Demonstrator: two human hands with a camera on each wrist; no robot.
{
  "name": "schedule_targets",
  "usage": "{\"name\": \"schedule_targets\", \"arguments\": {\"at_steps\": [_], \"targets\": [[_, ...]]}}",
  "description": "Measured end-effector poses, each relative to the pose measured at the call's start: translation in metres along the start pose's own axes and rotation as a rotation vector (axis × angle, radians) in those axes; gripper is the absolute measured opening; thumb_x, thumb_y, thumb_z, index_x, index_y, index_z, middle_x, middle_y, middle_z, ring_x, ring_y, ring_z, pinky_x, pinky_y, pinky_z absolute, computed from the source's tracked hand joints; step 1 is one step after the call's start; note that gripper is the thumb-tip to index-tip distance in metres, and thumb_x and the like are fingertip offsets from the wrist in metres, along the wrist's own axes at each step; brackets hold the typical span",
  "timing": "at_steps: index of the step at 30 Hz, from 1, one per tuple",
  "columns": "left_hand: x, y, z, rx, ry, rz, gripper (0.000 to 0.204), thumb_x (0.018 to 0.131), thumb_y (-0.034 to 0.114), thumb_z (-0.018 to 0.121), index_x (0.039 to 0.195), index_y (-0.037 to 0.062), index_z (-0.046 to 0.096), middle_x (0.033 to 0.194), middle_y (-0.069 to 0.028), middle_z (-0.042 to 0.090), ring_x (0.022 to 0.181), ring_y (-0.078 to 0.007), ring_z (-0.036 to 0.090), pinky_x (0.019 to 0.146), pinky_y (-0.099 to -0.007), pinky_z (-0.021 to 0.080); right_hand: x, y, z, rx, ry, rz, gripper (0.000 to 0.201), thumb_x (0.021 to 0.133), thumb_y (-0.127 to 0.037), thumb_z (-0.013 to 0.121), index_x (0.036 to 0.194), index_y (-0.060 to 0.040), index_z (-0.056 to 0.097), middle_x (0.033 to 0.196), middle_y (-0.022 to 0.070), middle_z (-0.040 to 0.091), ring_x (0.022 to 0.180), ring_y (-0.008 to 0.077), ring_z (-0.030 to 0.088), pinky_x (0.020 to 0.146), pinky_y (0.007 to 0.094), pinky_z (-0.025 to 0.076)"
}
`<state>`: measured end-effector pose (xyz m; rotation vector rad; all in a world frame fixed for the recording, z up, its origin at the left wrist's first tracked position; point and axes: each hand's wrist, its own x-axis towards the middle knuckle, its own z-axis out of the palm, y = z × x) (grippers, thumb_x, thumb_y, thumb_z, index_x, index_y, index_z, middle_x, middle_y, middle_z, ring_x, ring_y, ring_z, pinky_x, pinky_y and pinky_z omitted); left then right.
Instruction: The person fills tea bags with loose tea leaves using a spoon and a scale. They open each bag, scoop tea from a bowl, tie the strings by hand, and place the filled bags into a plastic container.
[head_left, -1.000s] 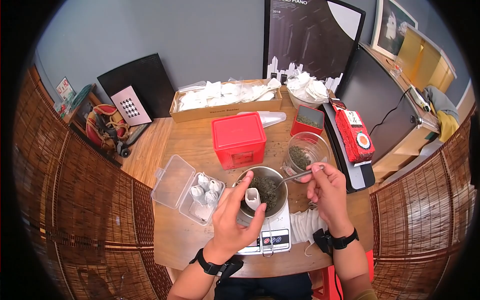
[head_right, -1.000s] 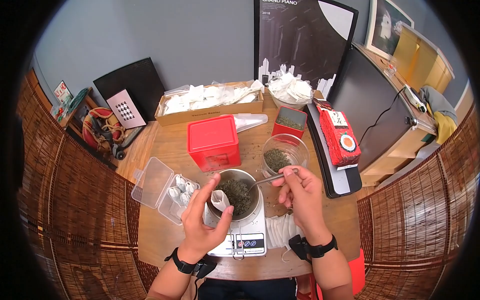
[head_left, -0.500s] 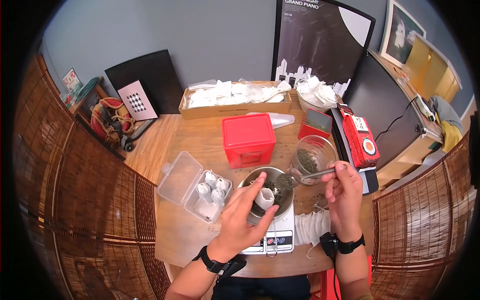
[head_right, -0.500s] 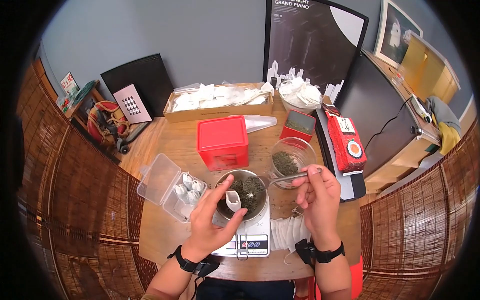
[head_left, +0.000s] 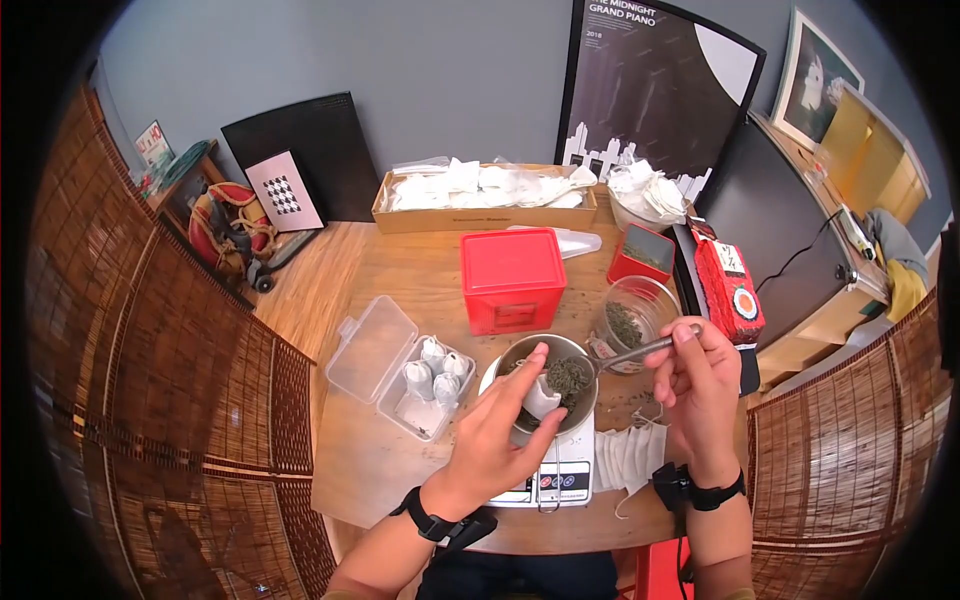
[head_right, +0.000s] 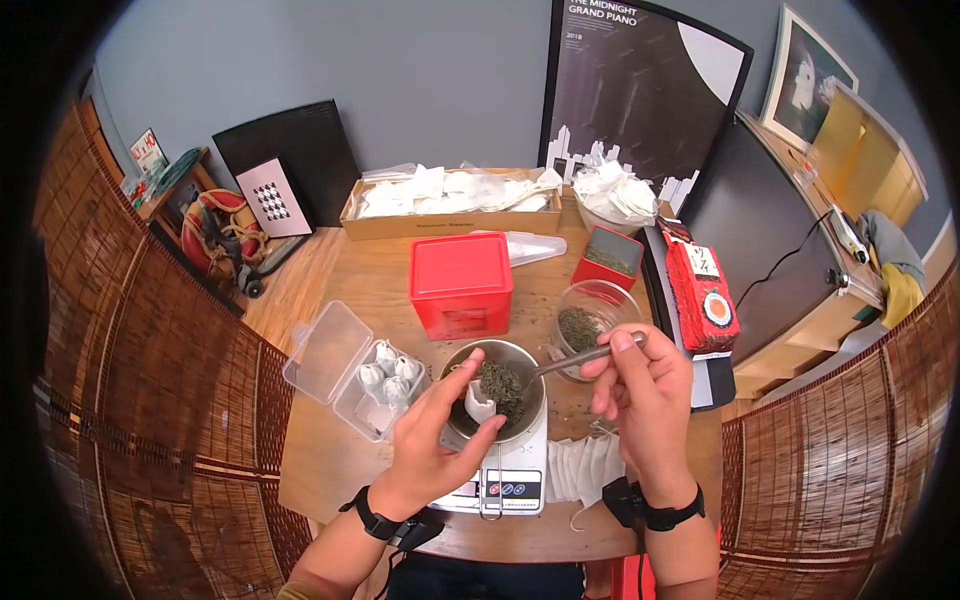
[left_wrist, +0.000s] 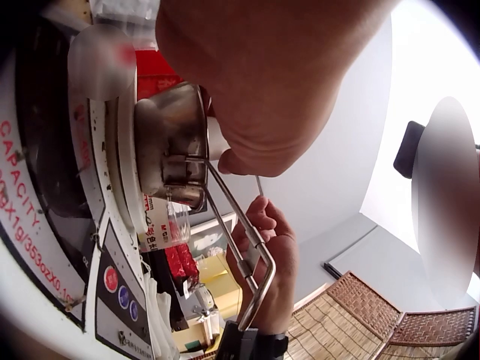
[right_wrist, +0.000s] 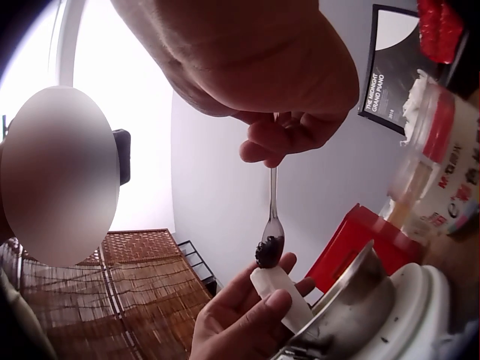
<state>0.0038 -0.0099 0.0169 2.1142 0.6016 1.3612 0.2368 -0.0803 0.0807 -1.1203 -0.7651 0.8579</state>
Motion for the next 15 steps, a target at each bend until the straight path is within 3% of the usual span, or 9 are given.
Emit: {"name": "schedule_targets", "arguments": {"at_steps": [15], "targets": [[0.001, 0.000, -0.001, -0.008, -0.016, 0.010, 0.070, 0.089, -0.001, 0.087, 0.152, -0.0078, 0.057, 0.150, -0.0268, 0.068, 0.128, -0.0376, 0.073, 0.107, -0.0409, 0.058, -0.008, -0.023, 0.016, -0.234, -0.027, -0.116, 0.018, 0.114, -0.017, 0.062, 0.113, -0.0011, 0.070, 0.086, 0.0102, 0.078, 0.055, 0.0068, 0.061, 0.049, 0.0203, 0.042]]}}
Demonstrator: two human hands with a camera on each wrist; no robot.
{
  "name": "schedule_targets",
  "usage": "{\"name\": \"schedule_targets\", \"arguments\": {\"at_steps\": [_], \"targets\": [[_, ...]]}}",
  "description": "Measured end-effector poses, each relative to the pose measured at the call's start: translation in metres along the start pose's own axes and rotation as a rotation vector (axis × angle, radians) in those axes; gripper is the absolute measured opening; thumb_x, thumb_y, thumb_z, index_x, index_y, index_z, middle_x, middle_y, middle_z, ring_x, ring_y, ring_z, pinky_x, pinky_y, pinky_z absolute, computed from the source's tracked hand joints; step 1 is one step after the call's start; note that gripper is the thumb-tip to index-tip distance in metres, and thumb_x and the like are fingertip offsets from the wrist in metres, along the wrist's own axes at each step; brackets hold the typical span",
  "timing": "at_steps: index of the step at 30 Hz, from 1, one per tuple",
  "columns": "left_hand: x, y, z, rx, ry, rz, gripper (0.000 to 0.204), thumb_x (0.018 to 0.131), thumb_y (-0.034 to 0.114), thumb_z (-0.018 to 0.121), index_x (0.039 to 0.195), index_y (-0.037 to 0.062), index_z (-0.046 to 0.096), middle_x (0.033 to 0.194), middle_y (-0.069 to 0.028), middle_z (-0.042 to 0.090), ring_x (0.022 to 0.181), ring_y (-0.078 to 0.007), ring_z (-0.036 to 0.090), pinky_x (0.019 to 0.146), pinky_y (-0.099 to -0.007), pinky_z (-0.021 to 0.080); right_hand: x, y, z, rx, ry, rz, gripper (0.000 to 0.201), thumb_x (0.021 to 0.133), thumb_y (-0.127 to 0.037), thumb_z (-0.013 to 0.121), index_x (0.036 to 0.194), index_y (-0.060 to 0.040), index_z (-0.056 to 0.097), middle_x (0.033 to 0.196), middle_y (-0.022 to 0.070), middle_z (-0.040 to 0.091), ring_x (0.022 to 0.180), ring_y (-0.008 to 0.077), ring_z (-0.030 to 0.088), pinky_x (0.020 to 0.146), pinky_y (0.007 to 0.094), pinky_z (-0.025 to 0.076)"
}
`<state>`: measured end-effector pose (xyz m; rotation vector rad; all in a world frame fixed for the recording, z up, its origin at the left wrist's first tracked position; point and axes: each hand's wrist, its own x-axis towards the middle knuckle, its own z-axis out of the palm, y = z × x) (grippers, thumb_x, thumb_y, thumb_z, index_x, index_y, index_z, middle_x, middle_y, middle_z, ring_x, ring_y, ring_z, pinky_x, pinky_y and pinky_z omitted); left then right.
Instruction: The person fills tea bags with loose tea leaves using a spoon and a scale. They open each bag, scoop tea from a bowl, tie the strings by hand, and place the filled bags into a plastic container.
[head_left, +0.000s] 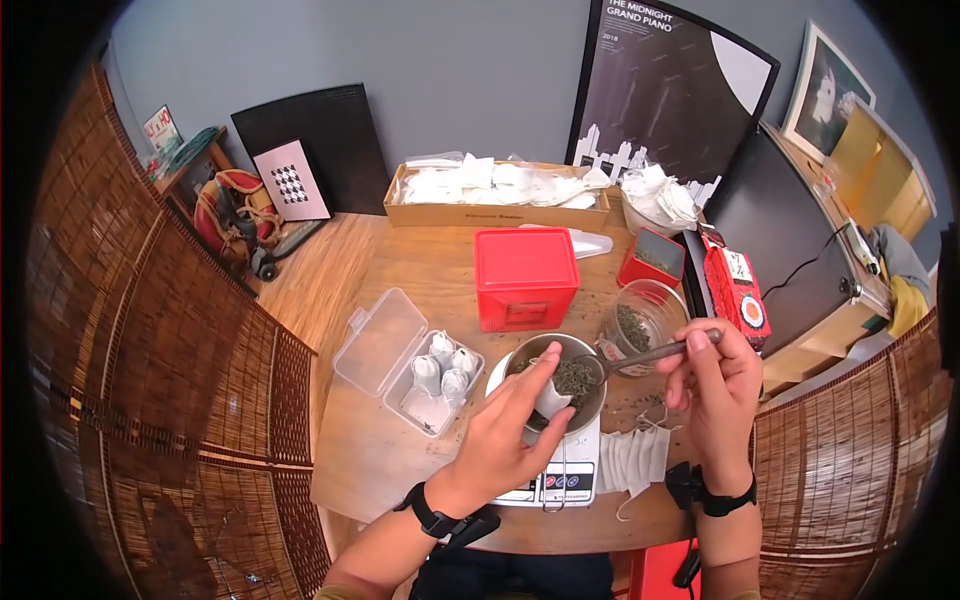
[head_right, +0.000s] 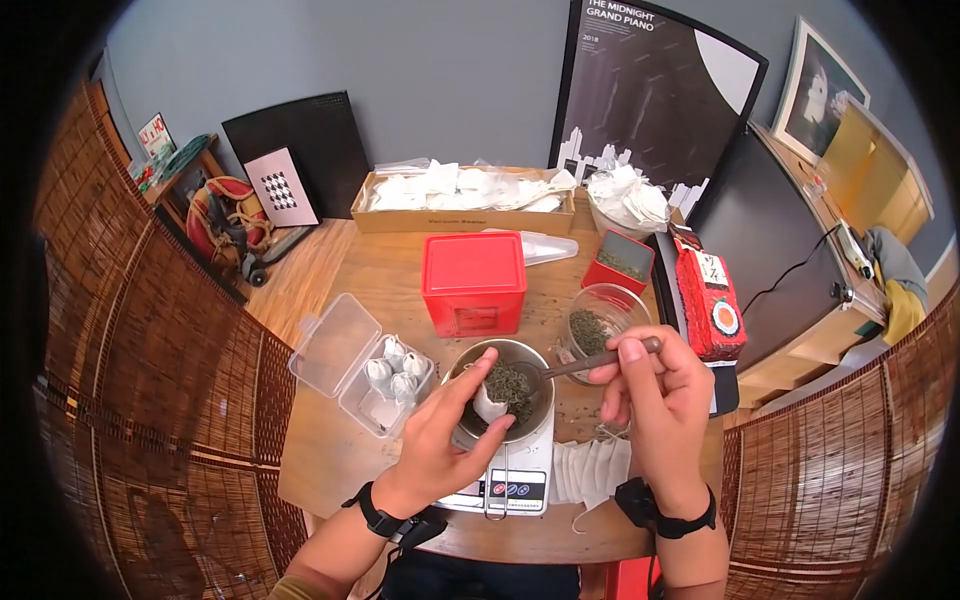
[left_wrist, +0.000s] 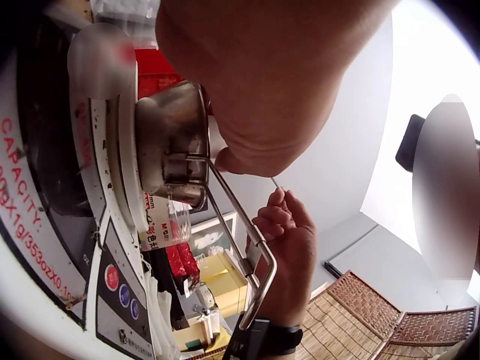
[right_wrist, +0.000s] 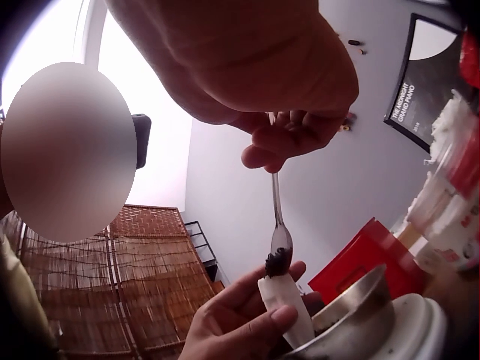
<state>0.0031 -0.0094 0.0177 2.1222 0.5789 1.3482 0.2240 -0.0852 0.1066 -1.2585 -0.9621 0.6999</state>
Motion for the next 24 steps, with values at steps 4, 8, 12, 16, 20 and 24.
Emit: {"name": "schedule_targets", "arguments": {"at_steps": [4, 8, 12, 16, 20, 24], "targets": [[-0.001, -0.002, 0.001, -0.010, 0.007, 0.010, 0.071, 0.089, -0.001, 0.087, 0.152, -0.0079, 0.056, 0.150, -0.0274, 0.067, 0.128, -0.0384, 0.073, 0.108, -0.0411, 0.057, -0.003, -0.005, 0.001, -0.069, -0.004, -0.023, 0.018, 0.115, -0.016, 0.061, 0.114, -0.0007, 0.070, 0.087, 0.0104, 0.078, 0.056, 0.0061, 0.062, 0.050, 0.0197, 0.043], [-0.001, -0.002, 0.001, -0.008, 0.003, 0.018, 0.071, 0.089, -0.001, 0.086, 0.153, -0.0079, 0.055, 0.150, -0.0280, 0.067, 0.129, -0.0388, 0.073, 0.108, -0.0410, 0.057, -0.004, -0.007, 0.001, -0.076, -0.017, -0.046, 0.018, 0.115, -0.016, 0.060, 0.115, 0.0002, 0.069, 0.088, 0.0108, 0.079, 0.057, 0.0059, 0.062, 0.051, 0.0196, 0.044], [-0.001, -0.002, 0.001, -0.015, 0.001, 0.012, 0.071, 0.089, -0.002, 0.086, 0.153, -0.0082, 0.055, 0.150, -0.0281, 0.067, 0.129, -0.0388, 0.072, 0.108, -0.0413, 0.057, -0.006, -0.009, 0.002, -0.087, -0.016, -0.057, 0.018, 0.115, -0.015, 0.060, 0.116, 0.0005, 0.069, 0.089, 0.0111, 0.079, 0.057, 0.0059, 0.062, 0.051, 0.0196, 0.044], [-0.001, -0.002, 0.001, -0.010, -0.001, 0.009, 0.071, 0.089, -0.002, 0.086, 0.153, -0.0083, 0.055, 0.150, -0.0280, 0.067, 0.129, -0.0387, 0.073, 0.108, -0.0415, 0.057, -0.009, -0.009, 0.003, -0.084, -0.019, -0.088, 0.018, 0.115, -0.015, 0.061, 0.117, 0.0006, 0.069, 0.090, 0.0116, 0.079, 0.059, 0.0058, 0.062, 0.052, 0.0199, 0.045], [-0.001, -0.003, 0.002, -0.011, 0.003, 0.015, 0.072, 0.089, -0.002, 0.085, 0.154, -0.0083, 0.055, 0.151, -0.0274, 0.067, 0.129, -0.0383, 0.073, 0.108, -0.0415, 0.057, -0.015, -0.013, 0.005, -0.102, -0.016, -0.120, 0.016, 0.115, -0.013, 0.061, 0.118, 0.0010, 0.068, 0.091, 0.0130, 0.079, 0.060, 0.0060, 0.063, 0.054, 0.0204, 0.046], [-0.001, -0.003, 0.001, -0.012, 0.000, 0.010, 0.072, 0.089, -0.002, 0.085, 0.154, -0.0079, 0.055, 0.152, -0.0267, 0.066, 0.128, -0.0382, 0.073, 0.107, -0.0415, 0.057, -0.021, -0.014, 0.005, -0.152, -0.028, -0.163, 0.016, 0.114, -0.012, 0.061, 0.119, 0.0022, 0.067, 0.092, 0.0141, 0.079, 0.061, 0.0069, 0.064, 0.054, 0.0209, 0.046]]}}
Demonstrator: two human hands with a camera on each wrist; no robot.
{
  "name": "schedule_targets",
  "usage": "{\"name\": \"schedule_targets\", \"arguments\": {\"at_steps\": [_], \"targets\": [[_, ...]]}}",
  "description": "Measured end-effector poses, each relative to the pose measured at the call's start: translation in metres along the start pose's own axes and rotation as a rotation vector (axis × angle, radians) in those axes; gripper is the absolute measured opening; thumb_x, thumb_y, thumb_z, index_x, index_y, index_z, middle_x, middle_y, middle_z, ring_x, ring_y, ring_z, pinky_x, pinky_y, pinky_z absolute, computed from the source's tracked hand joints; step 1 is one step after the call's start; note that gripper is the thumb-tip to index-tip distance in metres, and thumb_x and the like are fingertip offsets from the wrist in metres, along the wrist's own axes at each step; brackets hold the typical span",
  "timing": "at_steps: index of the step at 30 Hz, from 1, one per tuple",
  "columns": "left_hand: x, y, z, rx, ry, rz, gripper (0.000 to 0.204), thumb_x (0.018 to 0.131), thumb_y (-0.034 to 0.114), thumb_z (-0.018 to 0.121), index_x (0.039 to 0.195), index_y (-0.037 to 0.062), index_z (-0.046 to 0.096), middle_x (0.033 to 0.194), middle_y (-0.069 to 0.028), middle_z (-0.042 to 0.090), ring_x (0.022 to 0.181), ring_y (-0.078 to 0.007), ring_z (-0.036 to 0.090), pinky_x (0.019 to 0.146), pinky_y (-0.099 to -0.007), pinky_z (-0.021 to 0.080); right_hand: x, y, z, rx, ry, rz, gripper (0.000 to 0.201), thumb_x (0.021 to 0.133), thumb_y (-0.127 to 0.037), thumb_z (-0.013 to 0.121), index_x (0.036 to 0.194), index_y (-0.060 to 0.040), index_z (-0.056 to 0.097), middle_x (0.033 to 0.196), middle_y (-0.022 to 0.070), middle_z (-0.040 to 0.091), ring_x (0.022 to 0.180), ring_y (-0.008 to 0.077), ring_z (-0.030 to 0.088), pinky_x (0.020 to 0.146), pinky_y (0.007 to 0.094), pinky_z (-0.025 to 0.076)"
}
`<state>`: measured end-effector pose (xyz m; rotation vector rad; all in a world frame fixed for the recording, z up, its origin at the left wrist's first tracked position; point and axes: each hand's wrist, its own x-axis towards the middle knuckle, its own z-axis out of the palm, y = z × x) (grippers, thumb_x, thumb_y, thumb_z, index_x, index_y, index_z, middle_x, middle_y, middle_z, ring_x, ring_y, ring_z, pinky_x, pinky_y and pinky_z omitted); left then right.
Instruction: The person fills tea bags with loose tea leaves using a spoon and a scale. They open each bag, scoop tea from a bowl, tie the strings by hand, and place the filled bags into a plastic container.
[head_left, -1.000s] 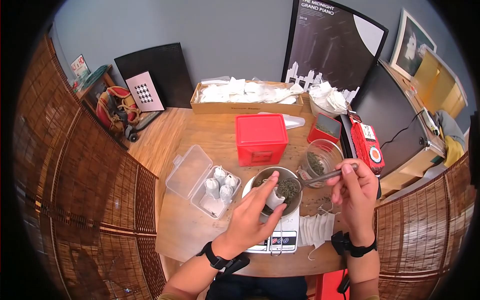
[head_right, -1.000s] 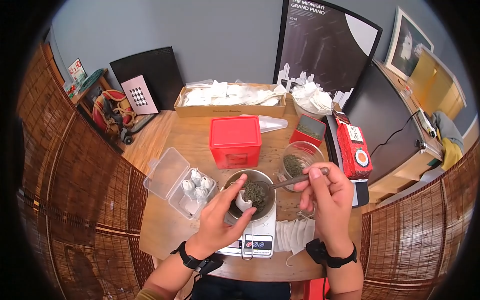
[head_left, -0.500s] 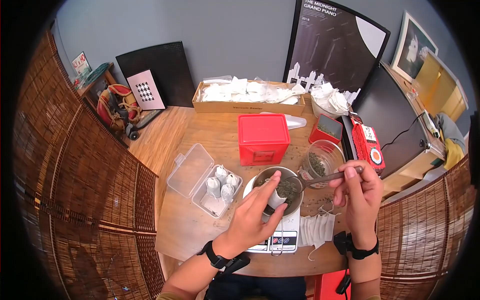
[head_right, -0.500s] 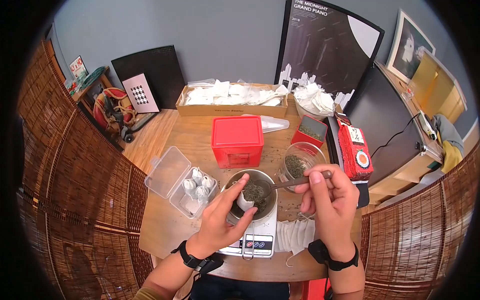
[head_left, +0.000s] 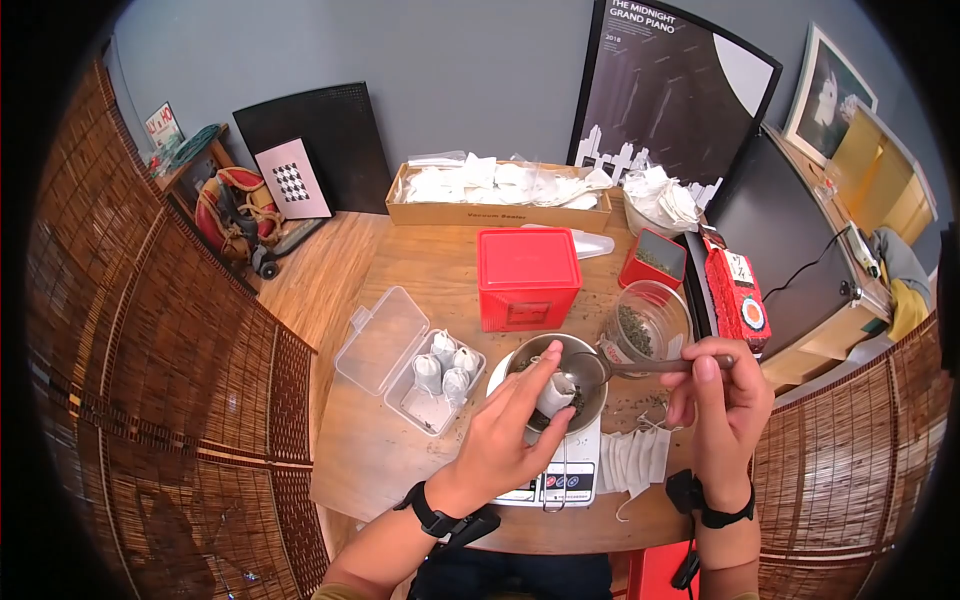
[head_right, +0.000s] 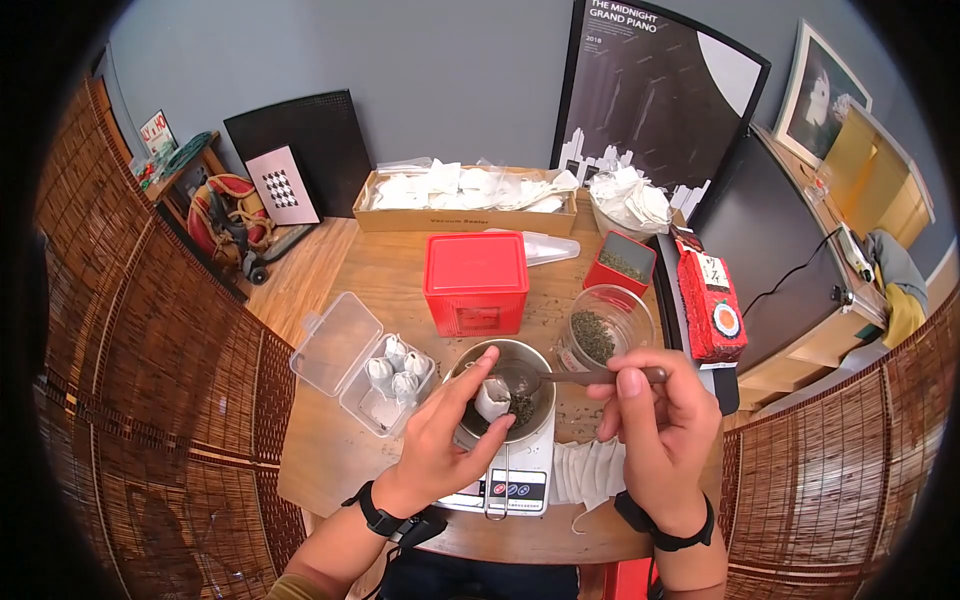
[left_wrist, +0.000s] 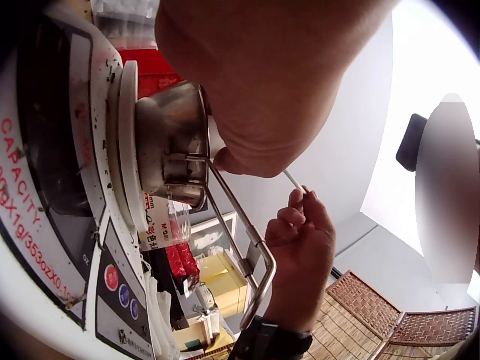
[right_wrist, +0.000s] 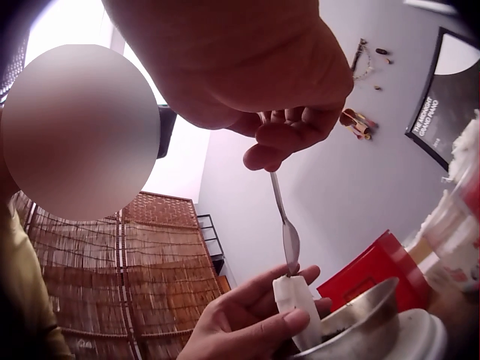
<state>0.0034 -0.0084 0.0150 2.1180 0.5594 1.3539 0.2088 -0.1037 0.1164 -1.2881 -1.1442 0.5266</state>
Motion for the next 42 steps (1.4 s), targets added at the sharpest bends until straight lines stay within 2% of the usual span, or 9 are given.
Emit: {"name": "schedule_targets", "arguments": {"at_steps": [5, 18, 20, 23, 30, 31, 33, 40, 42], "targets": [[0.000, -0.001, 0.001, 0.005, 0.004, 0.012, 0.073, 0.089, -0.002, 0.085, 0.155, -0.0076, 0.054, 0.153, -0.0266, 0.066, 0.125, -0.0378, 0.073, 0.106, -0.0414, 0.058, -0.014, 0.008, -0.004, -0.028, 0.009, -0.154, 0.018, 0.115, -0.011, 0.060, 0.119, 0.0047, 0.066, 0.093, 0.0156, 0.078, 0.063, 0.0095, 0.066, 0.054, 0.0224, 0.047], [0.001, 0.000, 0.000, 0.030, 0.000, 0.012, 0.073, 0.089, 0.000, 0.086, 0.155, -0.0079, 0.054, 0.153, -0.0259, 0.066, 0.116, -0.0363, 0.074, 0.099, -0.0395, 0.059, -0.027, 0.027, -0.009, -0.027, 0.031, -0.134, 0.021, 0.116, -0.017, 0.058, 0.122, 0.0028, 0.063, 0.093, 0.0162, 0.076, 0.060, 0.0089, 0.062, 0.054, 0.0223, 0.047], [0.001, 0.000, 0.000, 0.034, 0.000, 0.006, 0.074, 0.089, 0.000, 0.086, 0.155, -0.0079, 0.054, 0.153, -0.0257, 0.066, 0.115, -0.0356, 0.074, 0.097, -0.0389, 0.059, -0.029, 0.033, -0.007, 0.063, 0.120, -0.208, 0.020, 0.116, -0.016, 0.058, 0.122, 0.0022, 0.063, 0.094, 0.0157, 0.077, 0.059, 0.0077, 0.061, 0.054, 0.0214, 0.044], [0.000, 0.001, 0.000, 0.040, 0.002, -0.001, 0.074, 0.089, 0.001, 0.087, 0.155, -0.0074, 0.054, 0.152, -0.0248, 0.066, 0.111, -0.0332, 0.074, 0.094, -0.0374, 0.059, -0.029, 0.032, -0.006, 0.074, 0.104, -0.098, 0.019, 0.116, -0.016, 0.059, 0.122, 0.0016, 0.063, 0.096, 0.0156, 0.077, 0.059, 0.0072, 0.061, 0.054, 0.0212, 0.044], [0.001, 0.004, 0.000, 0.015, 0.051, -0.044, 0.075, 0.087, 0.004, 0.091, 0.153, -0.0047, 0.058, 0.148, -0.0220, 0.071, 0.108, -0.0262, 0.076, 0.092, -0.0341, 0.060, -0.025, 0.042, -0.004, 0.004, 0.131, -0.078, 0.018, 0.115, -0.012, 0.060, 0.121, 0.0039, 0.065, 0.097, 0.0147, 0.078, 0.062, 0.0080, 0.063, 0.055, 0.0225, 0.047], [0.001, 0.005, 0.000, 0.013, 0.051, -0.041, 0.075, 0.087, 0.004, 0.091, 0.153, -0.0047, 0.058, 0.148, -0.0220, 0.071, 0.108, -0.0262, 0.076, 0.092, -0.0341, 0.060, -0.027, 0.043, -0.004, -0.026, 0.098, -0.073, 0.017, 0.114, -0.010, 0.061, 0.120, 0.0046, 0.066, 0.097, 0.0136, 0.077, 0.064, 0.0088, 0.065, 0.056, 0.0230, 0.049], [0.001, 0.007, -0.002, -0.012, 0.022, -0.080, 0.072, 0.089, 0.002, 0.089, 0.152, -0.0090, 0.056, 0.146, -0.0267, 0.069, 0.117, -0.0370, 0.075, 0.101, -0.0415, 0.059, -0.031, 0.048, -0.005, -0.057, 0.063, -0.067, 0.016, 0.113, -0.009, 0.062, 0.119, 0.0053, 0.067, 0.096, 0.0125, 0.076, 0.066, 0.0096, 0.068, 0.057, 0.0236, 0.051], [0.001, 0.005, -0.001, 0.014, 0.057, -0.062, 0.067, 0.088, 0.001, 0.089, 0.148, -0.0096, 0.060, 0.145, -0.0270, 0.070, 0.117, -0.0365, 0.075, 0.102, -0.0410, 0.059, -0.043, 0.049, -0.001, -0.034, 0.163, -0.077, 0.014, 0.112, -0.006, 0.062, 0.116, 0.0062, 0.067, 0.092, 0.0100, 0.073, 0.070, 0.0134, 0.073, 0.059, 0.0253, 0.056], [0.002, 0.006, -0.001, 0.022, 0.055, -0.054, 0.064, 0.088, -0.001, 0.088, 0.146, -0.0098, 0.061, 0.145, -0.0269, 0.071, 0.117, -0.0365, 0.075, 0.102, -0.0409, 0.059, -0.041, 0.047, 0.003, -0.006, 0.059, -0.020, 0.017, 0.115, -0.016, 0.059, 0.116, 0.0004, 0.064, 0.090, 0.0140, 0.077, 0.059, 0.0087, 0.064, 0.053, 0.0212, 0.045]]}}
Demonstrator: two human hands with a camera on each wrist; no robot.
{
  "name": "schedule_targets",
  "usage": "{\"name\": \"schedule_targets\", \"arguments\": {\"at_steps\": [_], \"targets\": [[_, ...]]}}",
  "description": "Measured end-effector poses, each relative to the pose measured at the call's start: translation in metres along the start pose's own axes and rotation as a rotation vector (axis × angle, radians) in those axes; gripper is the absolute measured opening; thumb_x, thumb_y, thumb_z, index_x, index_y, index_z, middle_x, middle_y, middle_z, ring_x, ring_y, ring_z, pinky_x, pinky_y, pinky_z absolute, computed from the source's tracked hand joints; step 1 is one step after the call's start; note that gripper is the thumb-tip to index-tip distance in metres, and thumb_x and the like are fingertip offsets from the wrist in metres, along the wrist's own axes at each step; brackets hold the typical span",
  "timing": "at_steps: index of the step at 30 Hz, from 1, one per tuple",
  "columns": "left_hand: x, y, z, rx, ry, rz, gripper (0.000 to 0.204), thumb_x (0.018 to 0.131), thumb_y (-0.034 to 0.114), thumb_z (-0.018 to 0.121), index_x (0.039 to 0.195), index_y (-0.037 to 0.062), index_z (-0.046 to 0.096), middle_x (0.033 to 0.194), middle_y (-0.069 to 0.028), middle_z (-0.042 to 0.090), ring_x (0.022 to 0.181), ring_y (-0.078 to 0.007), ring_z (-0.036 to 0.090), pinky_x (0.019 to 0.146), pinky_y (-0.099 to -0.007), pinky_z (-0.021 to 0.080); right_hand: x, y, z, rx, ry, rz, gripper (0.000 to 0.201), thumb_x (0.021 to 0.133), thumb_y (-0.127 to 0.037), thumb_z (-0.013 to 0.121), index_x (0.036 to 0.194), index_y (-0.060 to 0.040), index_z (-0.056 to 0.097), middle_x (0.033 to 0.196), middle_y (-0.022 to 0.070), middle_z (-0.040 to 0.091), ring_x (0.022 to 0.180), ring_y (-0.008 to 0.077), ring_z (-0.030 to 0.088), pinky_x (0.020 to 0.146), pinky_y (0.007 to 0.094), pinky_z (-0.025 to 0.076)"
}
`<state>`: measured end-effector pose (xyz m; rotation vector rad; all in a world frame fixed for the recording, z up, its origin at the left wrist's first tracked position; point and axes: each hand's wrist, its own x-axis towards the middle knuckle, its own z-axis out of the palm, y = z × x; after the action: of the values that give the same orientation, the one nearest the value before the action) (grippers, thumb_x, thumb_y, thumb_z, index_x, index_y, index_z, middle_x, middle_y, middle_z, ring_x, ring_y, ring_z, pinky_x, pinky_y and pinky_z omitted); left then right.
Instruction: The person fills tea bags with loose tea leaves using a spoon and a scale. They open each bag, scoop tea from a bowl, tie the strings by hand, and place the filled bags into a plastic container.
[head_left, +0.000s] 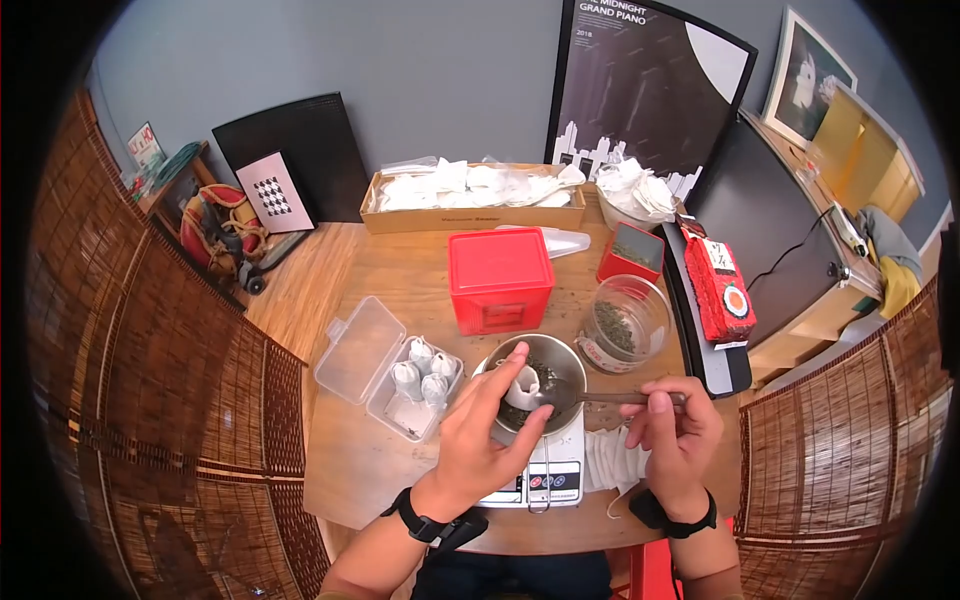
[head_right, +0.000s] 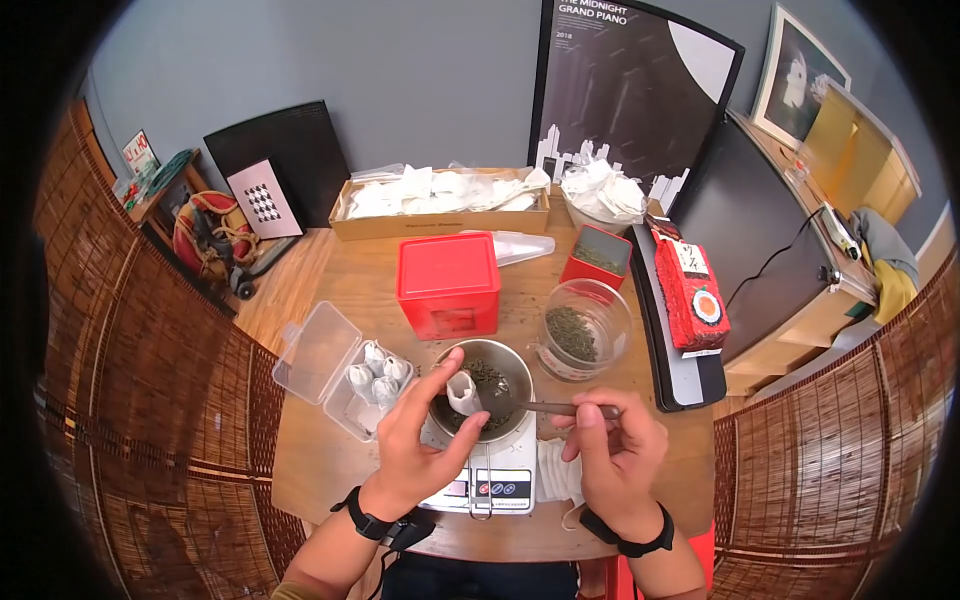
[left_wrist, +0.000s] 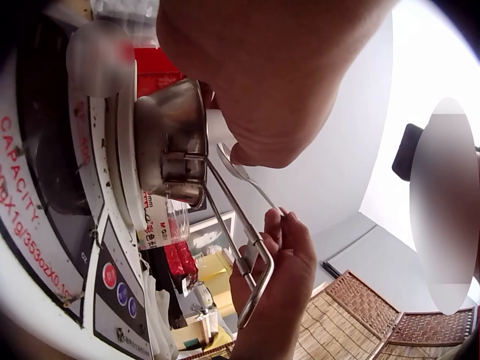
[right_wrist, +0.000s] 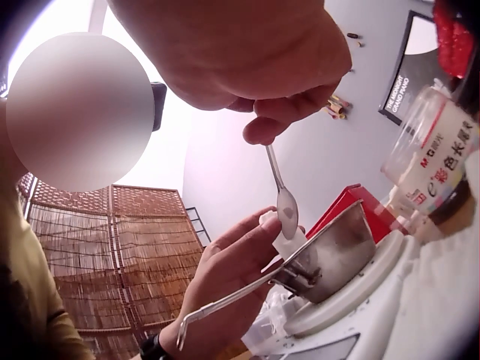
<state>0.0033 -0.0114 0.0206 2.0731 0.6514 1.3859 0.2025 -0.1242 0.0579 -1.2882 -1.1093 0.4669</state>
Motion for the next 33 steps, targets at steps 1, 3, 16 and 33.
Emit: {"name": "schedule_targets", "arguments": {"at_steps": [1, 3, 16, 33], "targets": [[0.000, -0.001, 0.000, 0.000, -0.001, 0.001, 0.064, 0.088, -0.001, 0.088, 0.146, -0.0098, 0.061, 0.145, -0.0269, 0.071, 0.117, -0.0365, 0.075, 0.102, -0.0409, 0.059, 0.001, 0.001, 0.002, 0.009, 0.018, -0.001, 0.017, 0.115, -0.016, 0.060, 0.115, 0.0000, 0.065, 0.088, 0.0150, 0.078, 0.057, 0.0088, 0.064, 0.051, 0.0209, 0.044], [0.000, -0.002, 0.000, 0.015, 0.016, 0.015, 0.066, 0.088, -0.002, 0.087, 0.148, -0.0067, 0.061, 0.143, -0.0260, 0.072, 0.123, -0.0321, 0.076, 0.102, -0.0368, 0.059, 0.000, 0.004, 0.002, 0.024, 0.030, 0.003, 0.017, 0.115, -0.016, 0.060, 0.115, -0.0001, 0.065, 0.088, 0.0150, 0.078, 0.057, 0.0087, 0.064, 0.051, 0.0207, 0.043], [-0.009, -0.010, 0.004, -0.086, 0.181, -0.047, 0.054, 0.094, -0.007, 0.077, 0.145, -0.0101, 0.060, 0.142, -0.0294, 0.072, 0.125, -0.0340, 0.076, 0.100, -0.0397, 0.061, 0.020, 0.017, -0.004, -0.109, -0.119, 0.034, 0.019, 0.109, -0.003, 0.068, 0.124, 0.0041, 0.075, 0.104, 0.0121, 0.082, 0.070, 0.0091, 0.069, 0.061, 0.0244, 0.055], [-0.011, -0.015, 0.007, -0.353, 0.132, -0.056, 0.063, 0.090, -0.014, 0.080, 0.149, -0.0106, 0.057, 0.148, -0.0308, 0.067, 0.118, -0.0269, 0.077, 0.102, -0.0383, 0.061, 0.023, 0.046, -0.004, 0.196, -0.059, 0.421, 0.022, 0.112, -0.018, 0.066, 0.119, 0.0011, 0.074, 0.097, 0.0130, 0.082, 0.058, 0.0075, 0.063, 0.052, 0.0211, 0.044]]}}
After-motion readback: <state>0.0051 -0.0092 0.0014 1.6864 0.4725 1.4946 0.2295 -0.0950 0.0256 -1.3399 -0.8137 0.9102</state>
